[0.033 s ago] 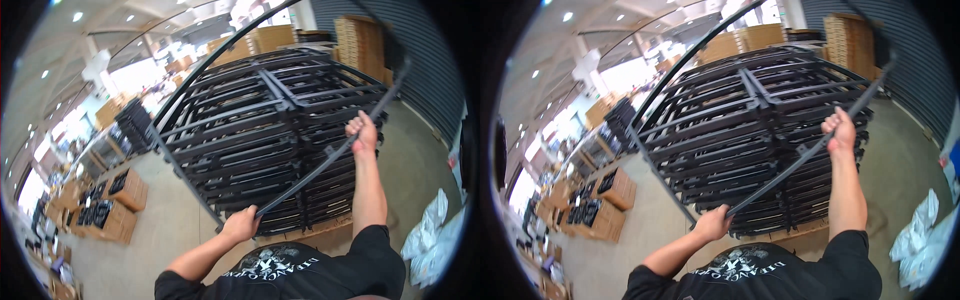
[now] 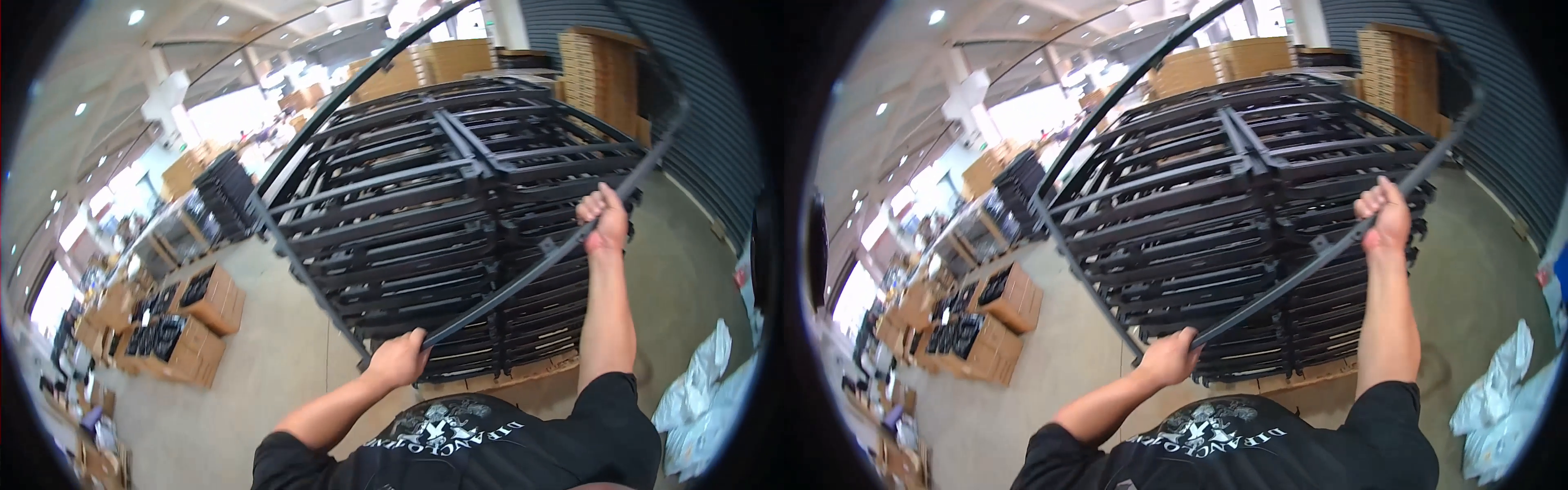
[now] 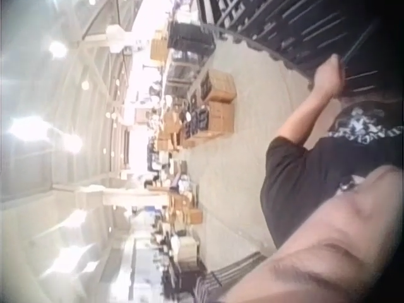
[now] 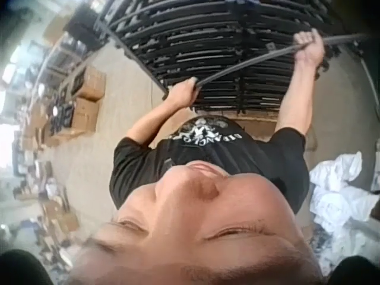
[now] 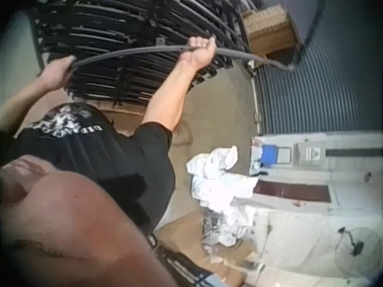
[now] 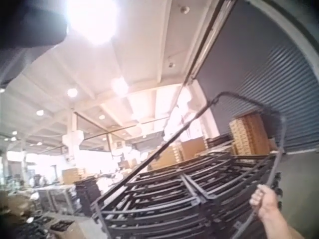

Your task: The recorder is moving metal frame components from a large palletized stack and placing them into a vertical storage rack.

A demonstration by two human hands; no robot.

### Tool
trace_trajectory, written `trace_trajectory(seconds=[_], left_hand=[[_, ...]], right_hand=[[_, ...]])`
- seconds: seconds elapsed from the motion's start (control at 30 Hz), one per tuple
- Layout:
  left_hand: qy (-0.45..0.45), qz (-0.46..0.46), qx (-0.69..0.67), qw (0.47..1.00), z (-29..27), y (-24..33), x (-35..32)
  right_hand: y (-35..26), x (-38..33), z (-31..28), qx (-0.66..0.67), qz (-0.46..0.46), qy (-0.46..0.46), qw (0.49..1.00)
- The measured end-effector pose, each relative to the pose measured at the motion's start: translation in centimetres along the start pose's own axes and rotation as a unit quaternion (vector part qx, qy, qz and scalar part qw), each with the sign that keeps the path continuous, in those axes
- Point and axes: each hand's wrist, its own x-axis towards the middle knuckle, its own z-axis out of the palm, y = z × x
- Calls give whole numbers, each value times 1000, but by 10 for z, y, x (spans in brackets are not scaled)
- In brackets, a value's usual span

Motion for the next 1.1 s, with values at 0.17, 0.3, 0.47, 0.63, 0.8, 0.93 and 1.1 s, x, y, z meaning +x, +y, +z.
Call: trace_trajectory(seconds=[0.17,0.3,0.47,0.63,0.8,0.93,1.1], left_hand=[[67,48,-35,996,21,-37,12],[104,142,-46,983,17,-57,13],[43,279,-77,956,-29,-77,0],[113,417,-111,895,-71,-102,-6],[57,537,-174,823,-89,-93,-18],[0,613,-234,754,-76,-52,-32],[-88,708,-241,658,-47,16,-75]], right_hand=[[-22,-60,55,17,-101,-146,984],[-36,-114,83,-25,-161,-188,969],[-74,-224,133,-109,-249,-157,949],[-81,-357,189,-176,-338,-155,912],[-64,-510,256,-276,-422,-75,860],[-49,-617,300,-309,-493,4,813],[-9,-727,357,-392,-551,89,731]])
